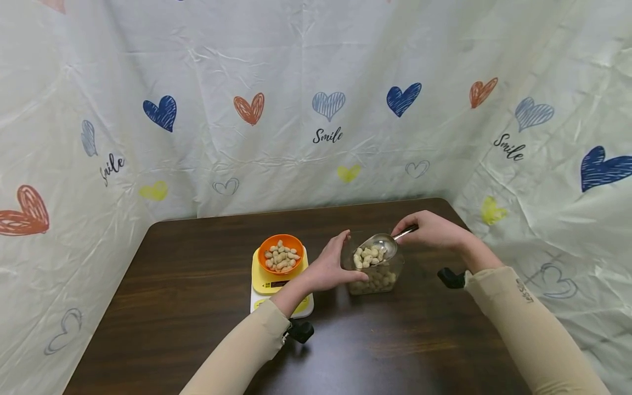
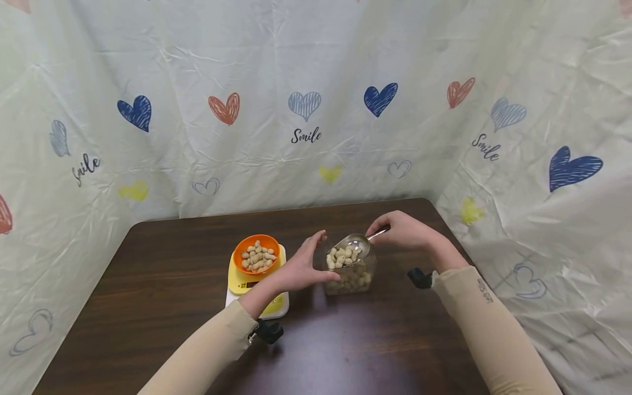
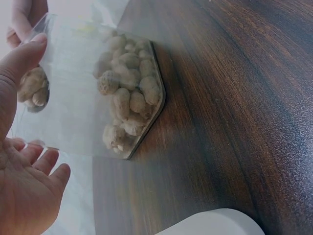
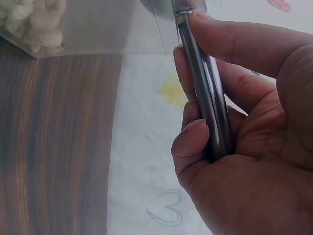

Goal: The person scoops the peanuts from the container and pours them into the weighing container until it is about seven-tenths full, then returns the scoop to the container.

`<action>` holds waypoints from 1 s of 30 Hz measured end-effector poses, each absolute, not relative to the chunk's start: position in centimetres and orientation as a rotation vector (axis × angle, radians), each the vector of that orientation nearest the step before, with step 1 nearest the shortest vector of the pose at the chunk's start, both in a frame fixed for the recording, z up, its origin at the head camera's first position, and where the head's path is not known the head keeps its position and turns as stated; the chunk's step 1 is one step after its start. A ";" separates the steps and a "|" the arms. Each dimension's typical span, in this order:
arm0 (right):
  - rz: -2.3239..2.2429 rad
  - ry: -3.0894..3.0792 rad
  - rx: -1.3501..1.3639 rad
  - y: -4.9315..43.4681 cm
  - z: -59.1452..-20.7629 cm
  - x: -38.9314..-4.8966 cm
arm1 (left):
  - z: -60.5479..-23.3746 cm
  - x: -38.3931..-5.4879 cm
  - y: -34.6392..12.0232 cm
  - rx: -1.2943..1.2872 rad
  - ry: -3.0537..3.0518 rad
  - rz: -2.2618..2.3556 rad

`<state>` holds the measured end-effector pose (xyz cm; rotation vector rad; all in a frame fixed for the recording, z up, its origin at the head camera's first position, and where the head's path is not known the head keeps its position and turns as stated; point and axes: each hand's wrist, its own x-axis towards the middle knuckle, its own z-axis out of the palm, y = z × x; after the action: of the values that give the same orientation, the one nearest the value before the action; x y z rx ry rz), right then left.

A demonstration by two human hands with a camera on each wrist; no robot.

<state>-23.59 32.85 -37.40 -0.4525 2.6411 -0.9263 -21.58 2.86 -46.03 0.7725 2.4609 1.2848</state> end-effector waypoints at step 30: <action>-0.915 2.608 -0.476 33.7 -37.6 -24.8 | -45.8 -21.5 2.8 0.758 2.440 1.246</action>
<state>-24.81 33.72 -37.55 -0.4756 2.6083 -0.9155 -21.48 2.81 -45.80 0.7577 2.4396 1.2464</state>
